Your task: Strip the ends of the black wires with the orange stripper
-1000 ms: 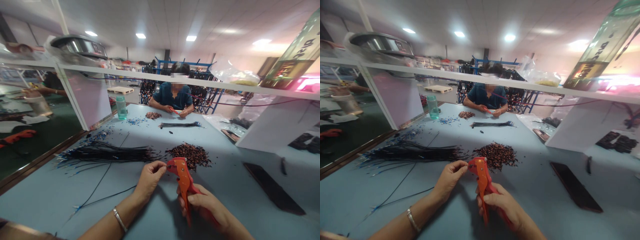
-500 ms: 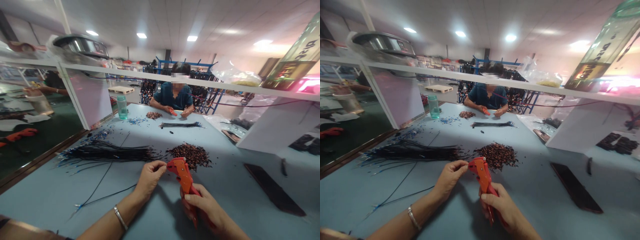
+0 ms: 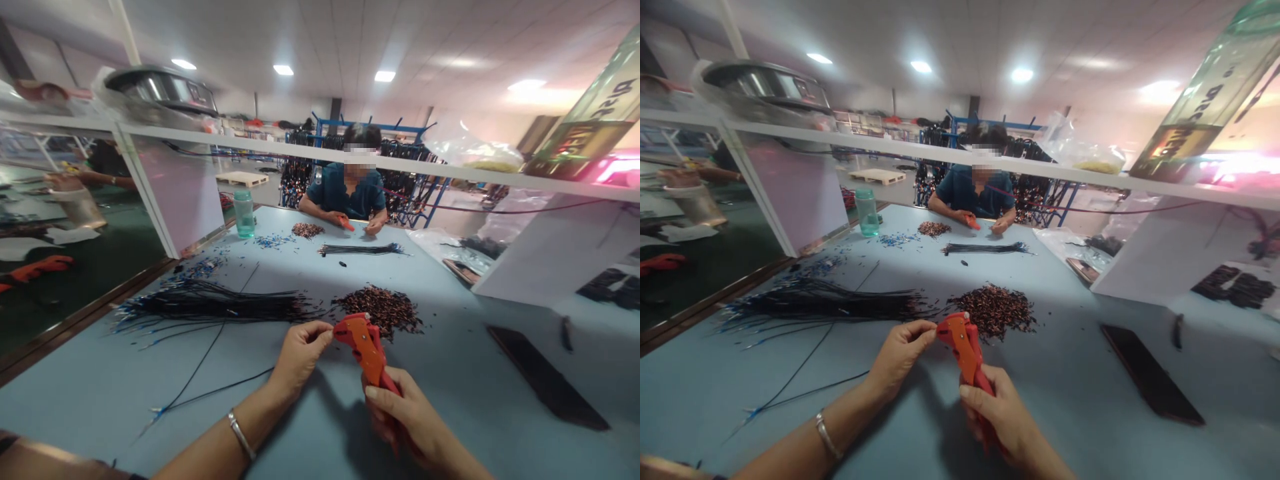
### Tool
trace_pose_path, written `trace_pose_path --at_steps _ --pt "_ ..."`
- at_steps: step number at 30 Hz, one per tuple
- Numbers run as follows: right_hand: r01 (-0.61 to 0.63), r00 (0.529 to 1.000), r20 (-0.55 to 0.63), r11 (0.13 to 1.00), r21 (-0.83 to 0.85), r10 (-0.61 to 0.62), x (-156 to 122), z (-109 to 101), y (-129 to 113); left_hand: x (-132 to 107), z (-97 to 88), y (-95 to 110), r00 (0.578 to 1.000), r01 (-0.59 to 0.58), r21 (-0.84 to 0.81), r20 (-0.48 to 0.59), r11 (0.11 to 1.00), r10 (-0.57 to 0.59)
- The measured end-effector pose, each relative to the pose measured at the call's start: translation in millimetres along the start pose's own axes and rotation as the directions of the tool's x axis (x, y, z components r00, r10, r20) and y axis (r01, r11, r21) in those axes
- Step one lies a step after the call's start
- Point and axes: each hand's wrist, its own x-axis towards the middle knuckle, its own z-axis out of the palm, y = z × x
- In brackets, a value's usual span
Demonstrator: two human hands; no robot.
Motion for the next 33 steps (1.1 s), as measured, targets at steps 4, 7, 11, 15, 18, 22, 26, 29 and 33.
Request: trace_pose_path --at_steps 4,7,11,15,18,22,26,29,33 --pt "0.011 1.0 0.01 1.0 -0.007 -0.011 0.3 0.0 -3.0 0.6 0.3 -3.1 1.0 -0.003 0.021 -0.019 1.0 0.003" --pt "0.013 1.0 0.006 1.0 0.007 -0.013 -0.7 0.4 -8.3 0.3 1.3 -3.0 1.0 -0.006 0.036 -0.029 0.999 0.007" --pt "-0.011 1.0 -0.005 0.999 0.038 0.011 -2.5 2.3 -14.0 0.0 1.7 -2.2 1.0 -0.006 0.051 -0.025 0.999 0.008" --pt "-0.023 0.999 -0.038 0.996 0.09 0.026 -3.5 -1.9 -17.6 1.5 -0.5 -2.0 0.998 0.011 0.063 -0.055 0.998 -0.008" --pt "-0.007 0.991 -0.133 0.981 0.192 0.033 -1.6 -10.0 -22.4 2.5 -2.2 -0.2 0.997 0.026 0.062 -0.074 0.998 -0.021" --pt "0.021 0.971 -0.237 0.973 0.23 0.035 3.7 -17.3 -26.4 0.8 -0.7 2.9 0.998 0.033 0.067 -0.056 0.997 -0.029" --pt "0.04 0.972 -0.236 0.995 0.096 -0.016 3.8 -17.1 -24.3 -1.7 2.2 2.7 0.997 0.069 0.037 -0.025 0.997 -0.068" --pt "0.124 0.975 -0.155 0.968 -0.219 -0.16 -0.4 -13.7 -25.4 -2.5 3.1 0.6 0.995 0.101 -0.005 -0.01 0.995 -0.101" --pt "0.272 0.933 -0.001 0.707 -0.653 -0.36 -4.5 -6.9 -26.5 -3.3 4.1 -2.3 0.992 0.127 -0.041 0.003 0.991 -0.127"
